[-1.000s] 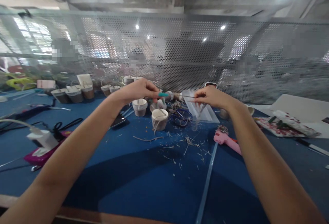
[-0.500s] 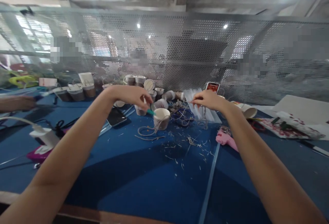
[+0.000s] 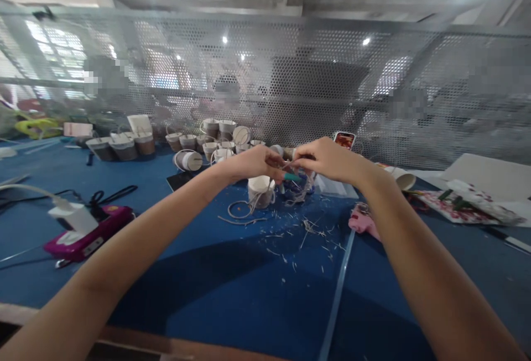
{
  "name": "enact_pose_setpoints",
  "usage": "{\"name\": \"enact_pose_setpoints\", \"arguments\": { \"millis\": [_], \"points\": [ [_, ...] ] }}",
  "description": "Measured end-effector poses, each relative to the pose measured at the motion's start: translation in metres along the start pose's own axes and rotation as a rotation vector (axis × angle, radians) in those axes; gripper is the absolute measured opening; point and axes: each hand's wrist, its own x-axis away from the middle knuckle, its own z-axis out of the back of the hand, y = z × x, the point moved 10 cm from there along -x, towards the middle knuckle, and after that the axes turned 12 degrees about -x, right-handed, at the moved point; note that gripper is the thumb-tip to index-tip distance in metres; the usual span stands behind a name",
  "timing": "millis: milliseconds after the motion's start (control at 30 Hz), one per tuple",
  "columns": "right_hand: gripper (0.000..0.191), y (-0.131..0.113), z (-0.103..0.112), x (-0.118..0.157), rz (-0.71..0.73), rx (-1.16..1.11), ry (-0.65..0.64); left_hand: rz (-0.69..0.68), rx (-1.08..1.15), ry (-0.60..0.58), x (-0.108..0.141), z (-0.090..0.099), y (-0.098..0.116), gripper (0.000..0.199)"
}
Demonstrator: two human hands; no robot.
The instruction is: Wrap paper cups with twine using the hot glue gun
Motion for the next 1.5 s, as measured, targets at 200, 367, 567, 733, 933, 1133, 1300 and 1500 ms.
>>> {"name": "enact_pose_setpoints", "arguments": {
  "millis": [200,367,567,733,933,1133,1300,1500],
  "points": [
    [0.04,0.053,0.028,0.007,-0.117,-0.006,0.062,0.037,-0.166,0.122,0.018,0.057,-0.008,0.021],
    [0.035,0.095,0.028,0.003,-0.184,-0.027,0.09,-0.02,-0.016,0.132,0.036,0.087,-0.007,0.026],
    [0.036,0.11,0.011,-0.001,-0.226,-0.155,0.017,0.02,0.066,0.075,0.038,0.086,-0.014,0.025],
    [0.044,0.107,-0.006,0.003,-0.251,-0.355,-0.15,0.232,-0.189,-0.081,0.042,0.076,-0.044,0.022],
    [0.035,0.064,-0.007,0.001,-0.123,-0.436,-0.163,0.166,-0.382,-0.379,0.042,0.037,-0.039,0.032],
    [0.026,0.039,0.003,0.001,-0.064,-0.396,-0.074,0.002,-0.064,-0.134,0.01,0.007,0.003,0.054],
    [0.014,0.045,-0.006,0.002,-0.092,-0.704,-0.104,0.016,0.038,-0.095,0.001,-0.008,0.002,0.017],
    [0.033,0.047,-0.017,0.004,-0.009,-0.925,-0.224,0.013,0.089,-0.069,0.003,0.005,-0.007,0.012]
  ]
}}
